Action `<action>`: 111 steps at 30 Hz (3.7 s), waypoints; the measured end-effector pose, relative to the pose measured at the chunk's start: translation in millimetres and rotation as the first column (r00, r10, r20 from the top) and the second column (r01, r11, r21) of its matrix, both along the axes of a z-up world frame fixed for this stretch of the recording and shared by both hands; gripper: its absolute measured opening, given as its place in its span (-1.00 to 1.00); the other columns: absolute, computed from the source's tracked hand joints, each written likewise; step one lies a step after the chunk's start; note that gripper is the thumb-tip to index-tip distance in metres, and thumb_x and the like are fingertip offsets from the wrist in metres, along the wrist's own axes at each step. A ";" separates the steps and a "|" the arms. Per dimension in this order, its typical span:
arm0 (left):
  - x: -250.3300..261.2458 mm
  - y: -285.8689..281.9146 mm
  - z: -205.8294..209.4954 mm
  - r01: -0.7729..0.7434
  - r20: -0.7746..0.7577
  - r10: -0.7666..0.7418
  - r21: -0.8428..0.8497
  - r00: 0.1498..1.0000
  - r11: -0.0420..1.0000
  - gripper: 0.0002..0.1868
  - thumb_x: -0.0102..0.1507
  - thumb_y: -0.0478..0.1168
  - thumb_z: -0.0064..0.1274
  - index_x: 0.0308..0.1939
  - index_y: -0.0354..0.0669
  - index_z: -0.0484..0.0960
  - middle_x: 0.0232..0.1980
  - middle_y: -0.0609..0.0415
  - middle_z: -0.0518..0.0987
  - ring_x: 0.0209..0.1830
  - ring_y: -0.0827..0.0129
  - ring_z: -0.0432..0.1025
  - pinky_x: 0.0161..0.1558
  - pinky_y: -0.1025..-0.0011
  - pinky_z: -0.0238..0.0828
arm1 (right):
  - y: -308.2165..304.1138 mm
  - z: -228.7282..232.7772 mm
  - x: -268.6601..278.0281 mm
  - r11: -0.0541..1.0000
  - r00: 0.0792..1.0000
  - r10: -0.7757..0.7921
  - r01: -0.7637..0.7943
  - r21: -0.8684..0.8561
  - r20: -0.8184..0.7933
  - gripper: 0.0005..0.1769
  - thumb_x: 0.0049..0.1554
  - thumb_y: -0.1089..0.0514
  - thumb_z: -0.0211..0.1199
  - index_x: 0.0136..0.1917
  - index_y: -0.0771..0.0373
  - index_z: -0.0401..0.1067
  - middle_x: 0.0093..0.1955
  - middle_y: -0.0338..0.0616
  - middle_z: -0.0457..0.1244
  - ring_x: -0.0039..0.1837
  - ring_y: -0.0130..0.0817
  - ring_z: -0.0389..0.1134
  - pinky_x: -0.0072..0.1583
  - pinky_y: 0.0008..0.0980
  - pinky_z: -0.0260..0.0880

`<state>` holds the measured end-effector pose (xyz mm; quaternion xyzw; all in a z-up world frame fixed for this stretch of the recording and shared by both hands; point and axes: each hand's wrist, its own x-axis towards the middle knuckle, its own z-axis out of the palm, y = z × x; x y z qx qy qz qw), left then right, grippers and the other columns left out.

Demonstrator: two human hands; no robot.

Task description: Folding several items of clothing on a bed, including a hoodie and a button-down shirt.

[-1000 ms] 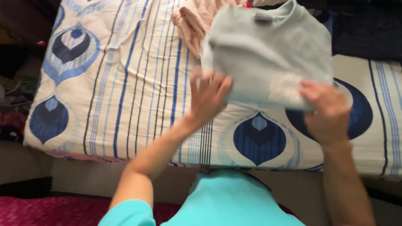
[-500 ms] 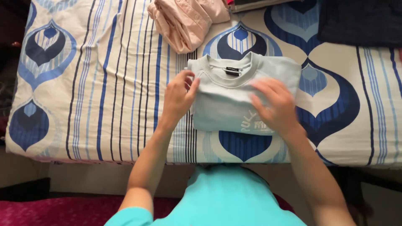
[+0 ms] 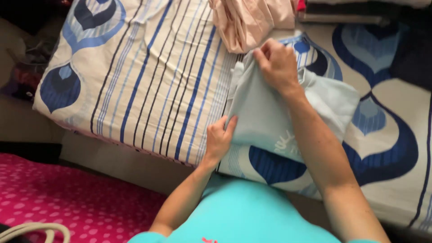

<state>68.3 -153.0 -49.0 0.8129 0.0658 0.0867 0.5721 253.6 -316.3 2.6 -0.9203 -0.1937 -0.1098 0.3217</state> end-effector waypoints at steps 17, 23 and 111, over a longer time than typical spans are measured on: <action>70.7 -52.9 2.7 0.233 0.241 -0.553 0.722 0.798 0.651 -0.39 0.34 0.15 -0.03 0.42 0.04 0.43 0.58 -0.05 0.21 0.63 0.05 -0.02 0.56 -0.14 -0.24 | -87.9 -32.7 -161.5 0.909 0.966 -0.235 0.258 -0.327 0.108 -0.40 0.33 -0.10 -0.01 0.56 0.12 0.26 0.64 -0.03 0.06 0.66 -0.03 -0.04 0.58 0.22 -0.26; 84.1 -31.4 -5.7 0.217 0.153 -0.497 0.764 0.854 0.608 -0.30 0.38 0.23 -0.13 0.55 0.11 0.30 0.65 0.08 0.09 0.68 0.10 -0.19 0.55 -0.20 -0.48 | -107.2 -41.4 -150.7 0.875 0.921 -0.387 0.380 -0.300 0.036 -0.28 0.35 -0.24 -0.13 0.62 0.16 0.16 0.69 0.01 -0.06 0.70 -0.05 -0.18 0.59 0.19 -0.49; 217.6 -187.1 41.0 -0.169 0.796 0.057 0.058 0.603 0.984 -0.74 0.13 -0.43 0.11 -0.11 -0.13 0.63 0.00 -0.05 0.63 0.10 0.06 0.51 0.23 0.20 0.40 | -305.2 92.9 13.3 0.972 0.730 -0.210 0.083 0.221 0.651 -0.68 0.36 0.33 0.12 0.37 0.37 0.45 0.43 0.13 0.30 0.59 0.13 0.25 0.61 -0.03 0.18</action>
